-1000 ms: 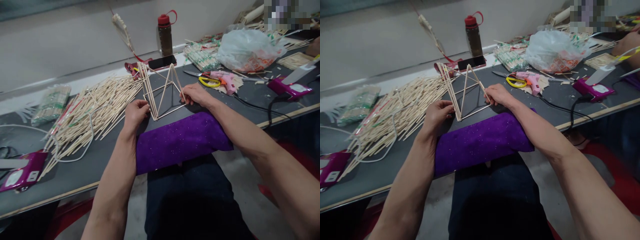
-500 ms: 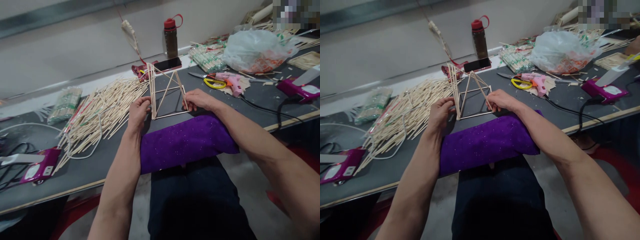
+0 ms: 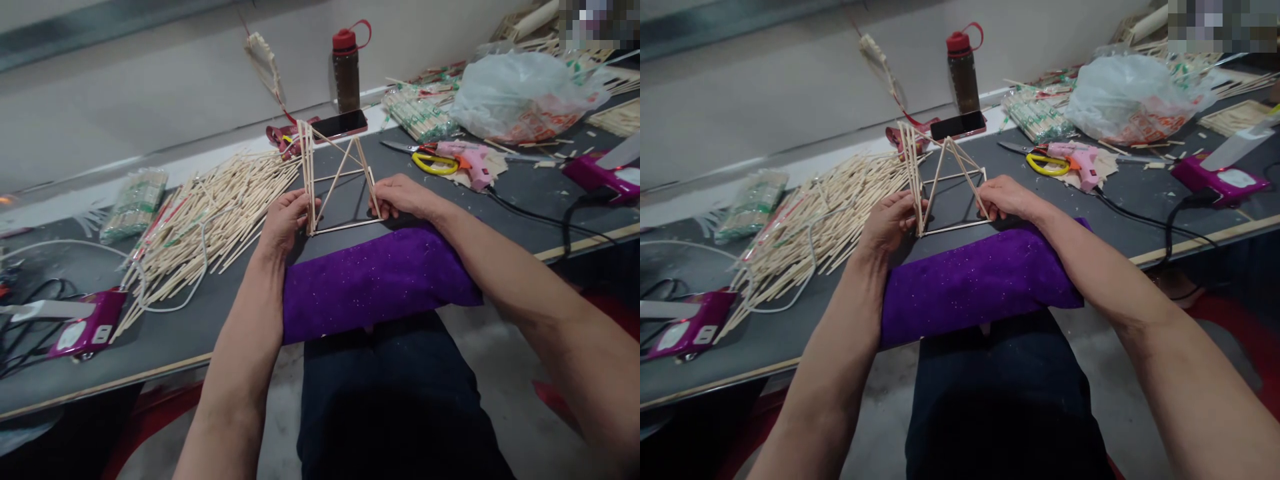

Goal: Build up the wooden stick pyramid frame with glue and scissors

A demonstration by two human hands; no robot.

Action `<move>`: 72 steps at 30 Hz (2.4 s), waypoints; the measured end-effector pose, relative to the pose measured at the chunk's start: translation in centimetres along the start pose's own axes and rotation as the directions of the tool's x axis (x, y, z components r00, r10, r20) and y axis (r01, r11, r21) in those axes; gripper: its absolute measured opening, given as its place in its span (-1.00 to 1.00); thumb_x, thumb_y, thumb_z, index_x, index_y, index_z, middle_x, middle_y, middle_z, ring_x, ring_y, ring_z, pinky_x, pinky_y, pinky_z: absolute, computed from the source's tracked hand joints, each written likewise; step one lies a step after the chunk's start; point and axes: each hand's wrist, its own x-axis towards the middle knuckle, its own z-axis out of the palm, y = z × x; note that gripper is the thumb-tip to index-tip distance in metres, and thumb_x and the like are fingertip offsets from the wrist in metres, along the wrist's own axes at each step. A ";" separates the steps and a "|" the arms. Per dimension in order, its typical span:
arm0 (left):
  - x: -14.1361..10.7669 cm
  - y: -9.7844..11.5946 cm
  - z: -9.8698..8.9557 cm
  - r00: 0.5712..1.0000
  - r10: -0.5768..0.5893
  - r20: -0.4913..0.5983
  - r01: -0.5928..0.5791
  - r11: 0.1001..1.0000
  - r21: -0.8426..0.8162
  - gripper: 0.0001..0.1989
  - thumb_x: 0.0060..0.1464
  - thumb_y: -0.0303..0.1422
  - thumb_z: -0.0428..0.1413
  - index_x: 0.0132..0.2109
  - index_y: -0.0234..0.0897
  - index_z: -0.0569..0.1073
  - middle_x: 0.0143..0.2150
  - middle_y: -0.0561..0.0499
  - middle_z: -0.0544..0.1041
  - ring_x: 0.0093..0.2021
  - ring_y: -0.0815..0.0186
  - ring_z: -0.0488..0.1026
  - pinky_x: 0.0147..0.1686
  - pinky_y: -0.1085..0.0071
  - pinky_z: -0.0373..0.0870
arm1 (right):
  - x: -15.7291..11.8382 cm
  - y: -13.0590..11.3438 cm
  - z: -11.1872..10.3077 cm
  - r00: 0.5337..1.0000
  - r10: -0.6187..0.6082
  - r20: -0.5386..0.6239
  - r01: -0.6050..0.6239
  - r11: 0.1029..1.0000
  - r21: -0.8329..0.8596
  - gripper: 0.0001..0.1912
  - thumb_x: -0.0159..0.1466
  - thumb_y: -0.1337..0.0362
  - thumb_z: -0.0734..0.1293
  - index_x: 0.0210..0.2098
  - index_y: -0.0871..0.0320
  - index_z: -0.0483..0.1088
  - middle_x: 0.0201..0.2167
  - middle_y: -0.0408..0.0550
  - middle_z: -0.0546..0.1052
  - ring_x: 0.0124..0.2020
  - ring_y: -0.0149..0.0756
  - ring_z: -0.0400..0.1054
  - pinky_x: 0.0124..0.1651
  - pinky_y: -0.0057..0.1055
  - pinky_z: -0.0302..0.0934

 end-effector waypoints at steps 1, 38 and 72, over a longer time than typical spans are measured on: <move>0.1 -0.1 0.0 1.000 -0.008 0.010 0.008 1.000 0.004 -0.87 0.03 -0.33 0.23 -0.24 -0.25 0.54 -0.32 -0.01 0.60 -0.40 0.38 0.48 -0.35 0.44 0.44 | 0.0 0.0 0.0 1.000 -0.005 0.002 0.005 1.000 0.000 -0.74 0.29 0.45 0.22 -0.49 0.22 0.43 -0.56 -0.07 0.52 -0.66 -0.49 0.34 -0.68 -0.57 0.07; -1.5 1.7 -3.7 0.841 0.238 -0.486 -0.301 0.952 -0.055 -0.89 0.08 -0.36 0.21 -0.22 -0.26 0.53 -0.38 0.06 0.58 -0.44 0.46 0.49 -0.53 0.60 0.34 | -0.1 0.8 -1.1 0.964 -0.053 -0.259 0.039 0.997 -0.060 -0.72 0.29 0.26 0.32 -0.54 0.16 0.43 -0.54 -0.04 0.51 -0.66 -0.50 0.25 -0.68 -0.55 -0.01; 4.9 0.6 -5.3 0.968 0.242 -0.068 0.087 -0.069 0.994 -0.57 0.30 -0.32 -0.11 0.07 -0.28 0.60 0.06 -0.33 0.59 0.07 -0.11 0.53 -0.07 0.11 0.43 | 0.6 2.0 -1.2 0.980 -0.133 -0.149 0.091 0.961 -0.260 -0.72 0.26 0.18 0.29 -0.51 0.19 0.40 -0.60 -0.08 0.46 -0.63 -0.46 0.27 -0.52 -0.48 0.08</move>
